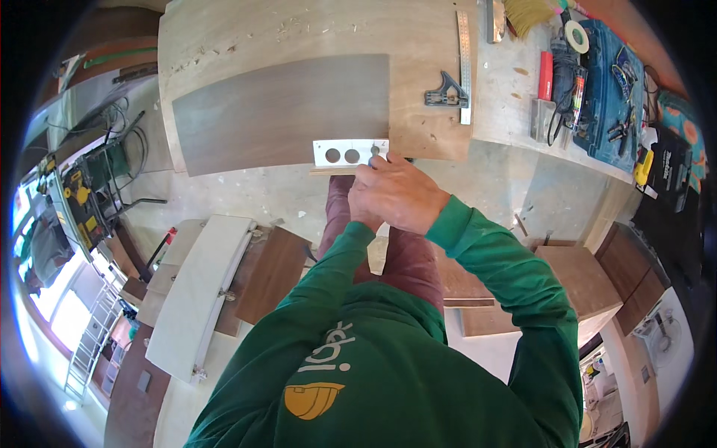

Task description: The person positions a white plastic template with two circular cutouts onto a rectangular wooden board. They use a blue clamp to secure the template to the wood. Then, using a yellow cordless drill, they drill two holes through the template into the board. Finally, they remove the clamp and the template.

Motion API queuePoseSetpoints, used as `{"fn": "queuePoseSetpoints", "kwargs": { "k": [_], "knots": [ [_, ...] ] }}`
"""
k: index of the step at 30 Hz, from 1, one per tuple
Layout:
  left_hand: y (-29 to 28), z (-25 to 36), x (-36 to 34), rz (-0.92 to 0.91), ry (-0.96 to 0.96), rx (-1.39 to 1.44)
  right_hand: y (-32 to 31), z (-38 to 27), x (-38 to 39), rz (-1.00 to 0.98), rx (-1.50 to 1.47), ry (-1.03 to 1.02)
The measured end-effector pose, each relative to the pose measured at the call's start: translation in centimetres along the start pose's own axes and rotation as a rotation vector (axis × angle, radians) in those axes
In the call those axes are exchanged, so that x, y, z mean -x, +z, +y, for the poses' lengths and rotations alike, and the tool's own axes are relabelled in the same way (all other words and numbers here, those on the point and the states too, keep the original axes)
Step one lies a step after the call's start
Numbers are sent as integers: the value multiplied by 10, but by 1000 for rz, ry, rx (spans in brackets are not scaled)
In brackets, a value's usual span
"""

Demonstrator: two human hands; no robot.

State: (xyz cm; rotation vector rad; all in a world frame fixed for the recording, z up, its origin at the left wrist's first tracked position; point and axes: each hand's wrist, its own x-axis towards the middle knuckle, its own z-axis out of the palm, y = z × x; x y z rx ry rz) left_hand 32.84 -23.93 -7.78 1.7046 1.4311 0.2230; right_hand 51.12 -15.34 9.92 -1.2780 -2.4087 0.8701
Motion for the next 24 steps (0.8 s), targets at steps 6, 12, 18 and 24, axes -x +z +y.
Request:
{"fn": "queuePoseSetpoints", "kwargs": {
  "k": [6, 12, 18, 24],
  "knots": [
    [-20, 38, -13, -20, 42, -203, 14, 2, -19, 126, -175, 415],
    [-26, 50, -16, -22, -132, 95, 21, -16, 2, 504, -440, 932],
    [-32, 50, -17, -54, -219, -41, 23, -67, 46, 317, -264, 901],
    [-18, 29, -17, -4, -199, 75, 11, -49, 42, 217, -82, 784]
  ]
}}
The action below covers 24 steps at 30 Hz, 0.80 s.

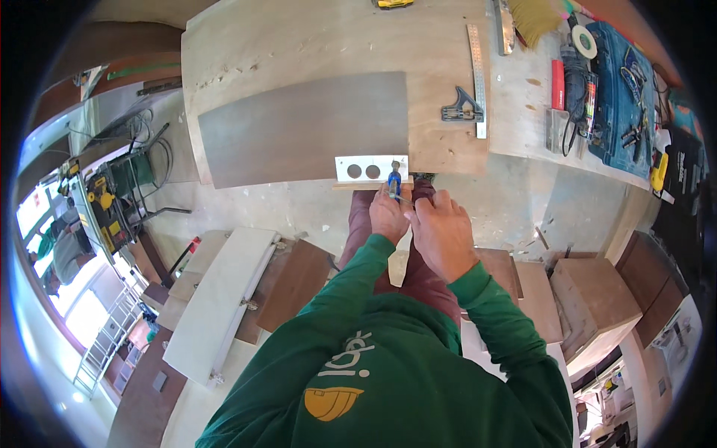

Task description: The person positions a white plastic template with two circular cutouts onto a rectangular wooden board. They use a blue clamp to secure the template to the wood. Then, using a yellow cordless drill, they drill two holes through the template into the board. Finally, they remove the clamp and the template.

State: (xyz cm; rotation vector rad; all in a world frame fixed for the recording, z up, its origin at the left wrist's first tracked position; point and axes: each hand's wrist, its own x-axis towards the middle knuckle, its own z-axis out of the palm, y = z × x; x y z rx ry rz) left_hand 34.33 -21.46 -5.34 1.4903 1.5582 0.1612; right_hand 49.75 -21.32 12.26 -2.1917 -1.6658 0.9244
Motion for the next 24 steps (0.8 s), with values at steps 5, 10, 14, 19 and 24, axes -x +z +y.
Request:
{"fn": "queuePoseSetpoints", "kwargs": {
  "k": [5, 10, 14, 19, 24],
  "knots": [
    [-8, 6, 1, -100, -2, -142, 4, 4, -12, 124, -91, -72],
    [-22, 50, 3, -23, -81, -186, 36, 50, -15, 139, -793, 462],
    [-23, 52, 1, -34, -111, -124, 126, 107, -18, 114, -907, 576],
    [-24, 47, 0, -57, -119, -71, 203, 98, -35, 195, -1098, 573],
    [-29, 40, 0, -19, 24, -20, 210, 71, -42, 325, -1050, 650]
  ]
}}
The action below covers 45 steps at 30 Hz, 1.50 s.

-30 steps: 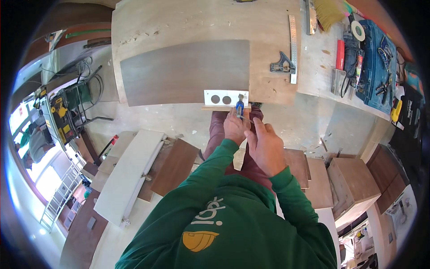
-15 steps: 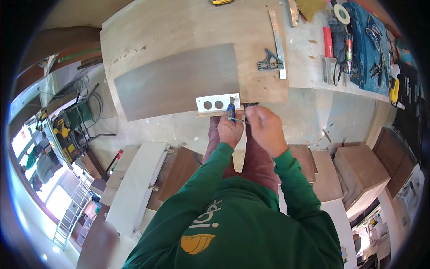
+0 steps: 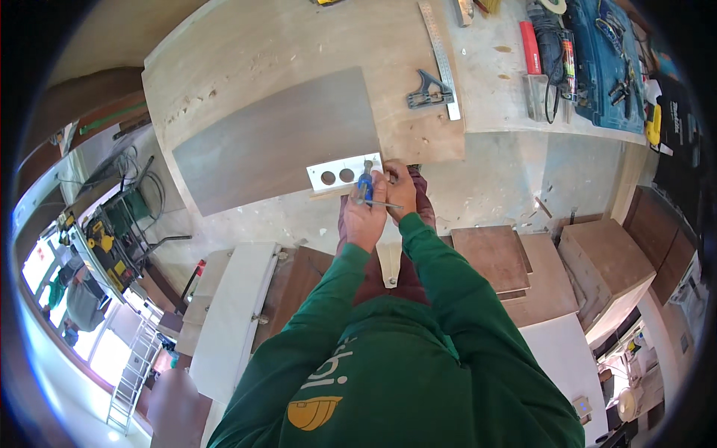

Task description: The person positions a white plastic template with two circular cutouts onto a rectangular wooden board. They use a blue clamp to secure the template to the wood. Then, using a yellow cordless drill, they drill two holes through the template into the board. Finally, they remove the clamp and the template.

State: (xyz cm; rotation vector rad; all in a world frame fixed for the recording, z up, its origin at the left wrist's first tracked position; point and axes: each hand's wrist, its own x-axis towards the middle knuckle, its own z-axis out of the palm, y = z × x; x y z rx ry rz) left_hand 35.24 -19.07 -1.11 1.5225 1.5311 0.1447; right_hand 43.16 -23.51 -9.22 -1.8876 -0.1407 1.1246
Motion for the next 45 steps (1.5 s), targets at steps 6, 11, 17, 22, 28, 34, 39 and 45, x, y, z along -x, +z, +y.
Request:
{"fn": "queuePoseSetpoints", "kwargs": {
  "k": [6, 11, 17, 22, 28, 34, 39, 45],
  "knots": [
    [-42, 2, 26, -73, 79, 136, 10, 34, -16, 71, -287, 96],
    [-72, -84, 27, 102, -359, 446, 7, 4, -5, 93, -222, 67],
    [-61, -108, -31, 97, -671, 1238, 4, 3, -7, 43, -291, 120],
    [-51, -114, -48, 93, -657, 1253, 5, 7, -8, 35, -330, 117],
    [-52, -111, -54, 73, -686, 1207, 3, 6, -9, 46, -297, 109],
    [-52, -110, -62, 18, -591, 1329, 3, 17, -14, 59, -320, 111],
    [-53, -119, -61, 23, -100, 270, -12, 57, -33, -17, -272, 60],
    [-34, -145, -85, 489, -800, 1240, 5, -2, -8, -53, -453, 120]
  ]
}}
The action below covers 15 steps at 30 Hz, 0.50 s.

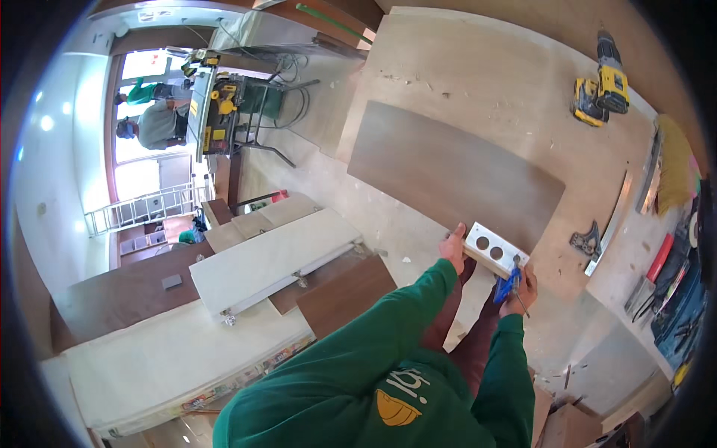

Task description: The person positions a white plastic template with two circular cutouts onto a rectangular wooden board. They use a blue clamp to secure the template to the wood. Then, using a yellow cordless drill, they drill two holes through the template into the board. Finally, they remove the clamp and the template.

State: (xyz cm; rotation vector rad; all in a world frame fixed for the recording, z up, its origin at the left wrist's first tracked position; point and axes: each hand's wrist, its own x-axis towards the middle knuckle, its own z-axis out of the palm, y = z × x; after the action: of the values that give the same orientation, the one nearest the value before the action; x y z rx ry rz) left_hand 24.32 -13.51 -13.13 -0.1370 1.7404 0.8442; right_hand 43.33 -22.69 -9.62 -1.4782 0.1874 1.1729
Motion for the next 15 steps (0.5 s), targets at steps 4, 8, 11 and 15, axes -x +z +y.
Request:
{"fn": "queuePoseSetpoints", "kwargs": {
  "k": [4, 8, 11, 15],
  "knots": [
    [8, -8, 15, 103, 2, 14, -19, 12, -6, -17, -13, 1],
    [9, -9, 16, 98, 20, 6, -24, 12, -8, -13, -15, 16],
    [11, -6, 18, 67, 3, -20, -23, 15, -13, 30, 9, -48],
    [18, -2, 31, 96, 11, -25, -24, 11, -12, 59, 25, -12]
  ]
}}
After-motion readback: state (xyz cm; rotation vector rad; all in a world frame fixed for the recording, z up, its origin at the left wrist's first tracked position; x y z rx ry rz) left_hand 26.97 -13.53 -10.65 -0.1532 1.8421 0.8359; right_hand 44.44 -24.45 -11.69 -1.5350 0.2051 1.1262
